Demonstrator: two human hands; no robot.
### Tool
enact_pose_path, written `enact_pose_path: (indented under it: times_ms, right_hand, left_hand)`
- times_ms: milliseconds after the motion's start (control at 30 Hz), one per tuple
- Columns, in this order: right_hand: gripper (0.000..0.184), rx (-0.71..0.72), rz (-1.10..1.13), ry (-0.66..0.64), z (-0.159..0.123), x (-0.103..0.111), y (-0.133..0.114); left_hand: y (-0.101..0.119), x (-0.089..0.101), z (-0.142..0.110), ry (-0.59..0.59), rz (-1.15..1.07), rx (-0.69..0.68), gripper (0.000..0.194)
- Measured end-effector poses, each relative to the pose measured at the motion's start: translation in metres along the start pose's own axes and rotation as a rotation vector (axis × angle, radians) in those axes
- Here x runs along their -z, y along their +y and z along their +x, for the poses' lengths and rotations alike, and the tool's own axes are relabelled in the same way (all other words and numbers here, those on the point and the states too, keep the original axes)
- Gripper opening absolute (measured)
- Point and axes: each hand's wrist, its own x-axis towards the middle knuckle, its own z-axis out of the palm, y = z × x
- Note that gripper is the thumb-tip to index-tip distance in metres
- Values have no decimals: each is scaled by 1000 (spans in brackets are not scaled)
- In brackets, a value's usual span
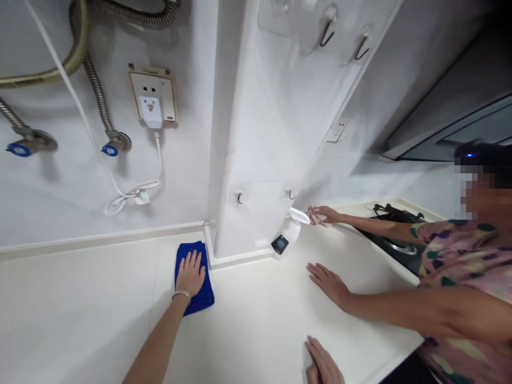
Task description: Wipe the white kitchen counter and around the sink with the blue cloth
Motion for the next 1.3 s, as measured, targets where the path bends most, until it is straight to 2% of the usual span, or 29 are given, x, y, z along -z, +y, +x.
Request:
enact_pose_path:
  times_ms: [133, 300, 400, 500, 600, 767, 900, 967, 1067, 1167, 1300]
  right_hand:
    - [47, -56, -47, 24, -3, 1, -21]
    - [44, -84, -16, 45, 4, 1, -30]
    - [44, -89, -7, 71, 8, 1, -30]
    - [43, -103, 15, 79, 8, 1, -30]
    - [43, -114, 29, 82, 9, 0, -31]
    - [43, -105, 25, 81, 9, 1, -31]
    - [43, -105, 15, 53, 4, -1, -28]
    - [43, -88, -7, 51, 1, -3, -25]
    - [42, -17, -57, 84, -2, -5, -17]
    - [41, 67, -96, 102, -2, -7, -10]
    - [40, 98, -122, 115, 0, -6, -6]
  left_hand:
    - [15, 2, -53, 15, 26, -53, 60]
    - [37, -5, -113, 156, 38, -219, 59]
    - [55, -10, -138, 185, 51, -327, 58]
    - [81, -14, -150, 183, 52, -399, 58]
    - [115, -16, -154, 113, -6, -505, 59]
    - [175, -21, -156, -141, -207, -721, 67]
    - [200, -24, -162, -259, -352, -809, 71]
    - [199, -26, -166, -271, -393, -808, 71]
    - [181, -32, -176, -243, -407, -800, 73]
    - [149, -40, -190, -151, -345, -799, 80]
    - [89, -42, -205, 44, -182, -744, 74]
